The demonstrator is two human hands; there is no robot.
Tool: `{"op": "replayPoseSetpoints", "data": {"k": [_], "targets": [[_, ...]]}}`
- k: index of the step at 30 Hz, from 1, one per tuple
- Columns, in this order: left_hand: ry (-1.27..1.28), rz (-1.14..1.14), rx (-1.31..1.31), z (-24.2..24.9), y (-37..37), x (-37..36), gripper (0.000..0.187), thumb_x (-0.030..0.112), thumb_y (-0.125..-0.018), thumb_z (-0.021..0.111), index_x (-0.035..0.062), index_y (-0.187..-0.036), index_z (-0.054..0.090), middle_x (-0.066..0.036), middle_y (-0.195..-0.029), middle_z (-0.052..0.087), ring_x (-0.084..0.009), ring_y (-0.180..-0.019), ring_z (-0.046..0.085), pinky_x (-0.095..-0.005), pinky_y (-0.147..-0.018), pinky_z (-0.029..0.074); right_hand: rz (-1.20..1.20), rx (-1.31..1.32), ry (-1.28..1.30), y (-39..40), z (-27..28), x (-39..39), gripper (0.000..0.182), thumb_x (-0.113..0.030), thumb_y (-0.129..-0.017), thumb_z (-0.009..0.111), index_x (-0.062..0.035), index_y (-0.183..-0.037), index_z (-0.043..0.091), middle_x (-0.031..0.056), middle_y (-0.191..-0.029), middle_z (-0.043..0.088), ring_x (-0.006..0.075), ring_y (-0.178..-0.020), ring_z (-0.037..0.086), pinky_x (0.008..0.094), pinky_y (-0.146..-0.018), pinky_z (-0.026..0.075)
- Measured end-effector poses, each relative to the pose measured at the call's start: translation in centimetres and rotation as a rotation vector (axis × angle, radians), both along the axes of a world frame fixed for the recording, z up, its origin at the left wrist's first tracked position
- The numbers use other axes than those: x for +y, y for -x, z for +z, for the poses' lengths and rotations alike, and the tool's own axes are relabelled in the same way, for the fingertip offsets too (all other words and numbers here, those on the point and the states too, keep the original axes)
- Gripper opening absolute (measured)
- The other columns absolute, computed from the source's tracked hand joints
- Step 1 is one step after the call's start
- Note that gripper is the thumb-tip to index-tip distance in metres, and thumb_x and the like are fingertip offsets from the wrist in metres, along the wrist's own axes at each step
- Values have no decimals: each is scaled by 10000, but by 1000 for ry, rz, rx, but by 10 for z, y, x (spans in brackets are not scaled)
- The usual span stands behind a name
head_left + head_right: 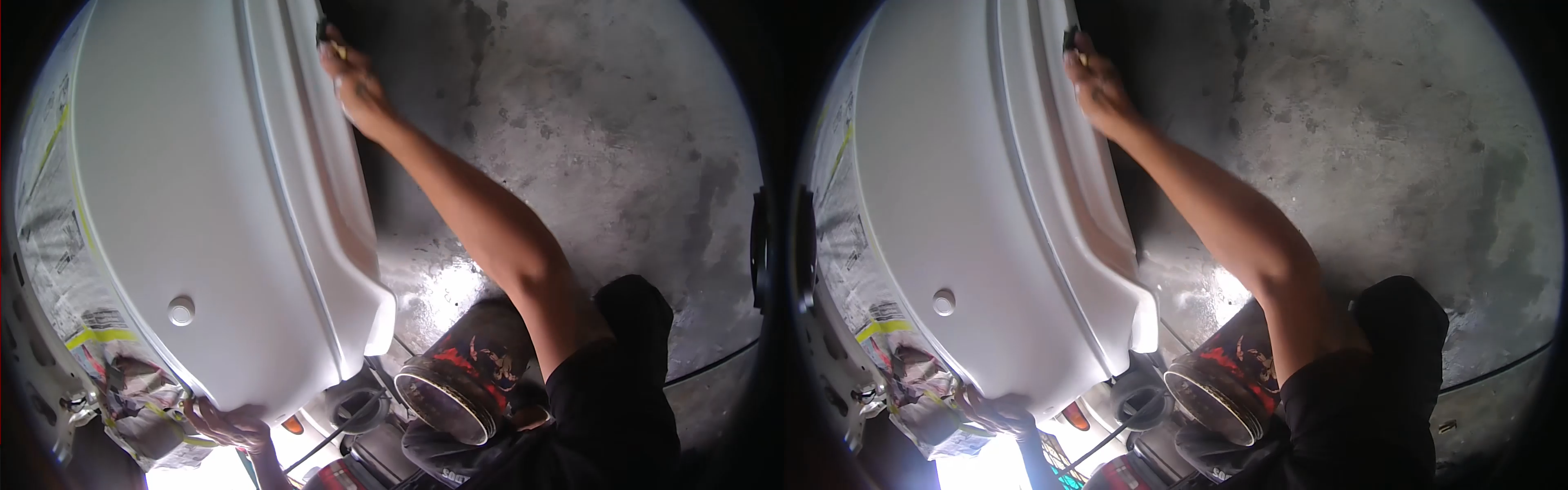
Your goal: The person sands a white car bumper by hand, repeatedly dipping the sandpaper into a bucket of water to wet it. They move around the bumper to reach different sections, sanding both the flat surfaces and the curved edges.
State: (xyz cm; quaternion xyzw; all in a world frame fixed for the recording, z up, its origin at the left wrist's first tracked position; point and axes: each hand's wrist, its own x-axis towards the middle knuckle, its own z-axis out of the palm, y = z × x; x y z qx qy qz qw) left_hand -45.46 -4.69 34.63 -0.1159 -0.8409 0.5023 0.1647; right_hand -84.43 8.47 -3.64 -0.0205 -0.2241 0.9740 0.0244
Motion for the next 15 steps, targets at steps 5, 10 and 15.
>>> {"op": "replayPoseSetpoints", "data": {"k": [5, 10, 15], "targets": [[-14, -45, -6, -2, -2, -4, 468, 260, -1098, 262, -6, -1422, 469, -254, -1418, 525, -513, -1333, 515, -681, -1044, 480, -83, 69, 9, 12, -14, -14, 397, -413, -1115, 512, -46, -1230, 609, -77, -751, 411, 64, -647, 357, 288, -604, 348], [11, -70, 9, -1, 2, -4, 487, 256, -1114, 269, -43, -1396, 530, -311, -1379, 573, -480, -1240, 598, -644, -964, 512, -28, -245, 16, -169, 9, -30, 557, -446, -1117, 509, -26, -1477, 568, -66, -851, 503, 29, -764, 391, 243, -702, 370], [47, 14, -24, 6, -12, -13, 491, 310, -1111, 251, 21, -1445, 465, -273, -1500, 471, -474, -1374, 507, -694, -1087, 460, 35, -239, 464, 12, -24, -39, 273, -369, -1080, 627, -100, -1078, 674, -103, -850, 491, 58, -776, 396, 265, -719, 373]]}}
